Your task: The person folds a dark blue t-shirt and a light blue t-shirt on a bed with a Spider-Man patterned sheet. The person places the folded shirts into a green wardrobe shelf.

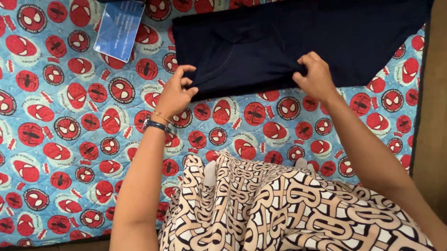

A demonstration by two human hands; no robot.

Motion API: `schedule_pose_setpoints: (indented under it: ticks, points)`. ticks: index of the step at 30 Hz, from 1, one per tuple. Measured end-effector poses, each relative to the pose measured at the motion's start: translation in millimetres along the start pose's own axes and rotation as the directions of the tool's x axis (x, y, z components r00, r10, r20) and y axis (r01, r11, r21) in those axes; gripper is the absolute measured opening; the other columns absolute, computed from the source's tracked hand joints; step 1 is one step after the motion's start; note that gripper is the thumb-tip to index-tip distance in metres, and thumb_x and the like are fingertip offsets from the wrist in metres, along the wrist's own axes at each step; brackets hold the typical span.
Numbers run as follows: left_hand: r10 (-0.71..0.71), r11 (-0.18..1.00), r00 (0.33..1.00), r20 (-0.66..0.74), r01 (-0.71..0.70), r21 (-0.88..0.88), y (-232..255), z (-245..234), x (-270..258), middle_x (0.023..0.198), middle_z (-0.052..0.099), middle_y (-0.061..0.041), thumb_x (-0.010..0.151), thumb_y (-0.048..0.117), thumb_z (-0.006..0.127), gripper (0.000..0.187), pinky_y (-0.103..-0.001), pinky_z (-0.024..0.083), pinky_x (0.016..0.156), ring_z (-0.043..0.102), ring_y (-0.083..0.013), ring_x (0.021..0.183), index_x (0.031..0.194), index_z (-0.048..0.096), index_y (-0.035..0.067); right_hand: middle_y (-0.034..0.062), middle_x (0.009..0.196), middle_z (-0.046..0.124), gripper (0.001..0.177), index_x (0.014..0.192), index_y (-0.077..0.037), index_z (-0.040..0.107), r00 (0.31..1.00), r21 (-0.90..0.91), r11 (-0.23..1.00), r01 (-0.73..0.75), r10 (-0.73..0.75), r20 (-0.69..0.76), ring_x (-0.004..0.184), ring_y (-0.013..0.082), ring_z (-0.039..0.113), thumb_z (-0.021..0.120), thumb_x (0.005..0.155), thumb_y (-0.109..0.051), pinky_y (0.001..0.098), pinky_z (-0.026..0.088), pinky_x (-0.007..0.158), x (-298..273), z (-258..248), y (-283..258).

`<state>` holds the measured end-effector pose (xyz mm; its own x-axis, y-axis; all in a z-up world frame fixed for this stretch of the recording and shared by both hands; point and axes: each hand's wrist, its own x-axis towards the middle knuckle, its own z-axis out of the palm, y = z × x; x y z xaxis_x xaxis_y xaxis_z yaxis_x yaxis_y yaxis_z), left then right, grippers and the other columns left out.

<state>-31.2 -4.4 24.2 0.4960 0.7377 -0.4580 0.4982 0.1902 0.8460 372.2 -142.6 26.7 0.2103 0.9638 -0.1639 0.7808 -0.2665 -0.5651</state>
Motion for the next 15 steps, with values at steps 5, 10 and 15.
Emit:
schedule_pose_setpoints:
  ticks: [5,10,15]
  points:
    - [0.11,0.927,0.993,-0.052,-0.084,0.364,4,8,-7,0.098,0.072,-0.012,0.084,0.012,0.076,0.055,-0.046,0.054,0.075,0.069,-0.0352,0.091,0.134,0.052,0.014,0.0215,0.114,0.06,0.036,0.113,0.005,0.065,0.999,-0.086,0.996,-0.004,0.008,0.044,0.099,0.04,0.063,0.077,0.081,-0.006,0.0449,0.052,0.087,-11,7,5]
    - [-0.018,0.873,0.998,-0.058,0.044,0.486,30,7,-6,0.097,0.074,-0.011,0.086,0.018,0.071,0.058,-0.048,0.054,0.08,0.07,-0.0354,0.096,0.139,0.049,0.015,0.0225,0.124,0.054,0.05,0.124,0.0,0.057,0.997,-0.213,0.975,-0.059,0.067,0.028,0.114,0.0446,0.056,0.075,0.077,-0.001,0.0507,0.049,0.094,-14,3,-17]
    - [0.231,0.77,0.956,-0.182,-0.066,0.634,51,20,0,0.125,0.061,-0.019,0.087,0.029,0.075,0.055,-0.048,0.049,0.1,0.058,-0.0386,0.119,0.134,0.055,0.007,0.0254,0.149,0.044,0.069,0.141,-0.002,0.051,0.975,-0.215,0.954,0.211,-0.221,-0.025,0.134,0.0449,0.048,0.064,0.074,0.005,0.05,0.044,0.106,-12,-4,-44]
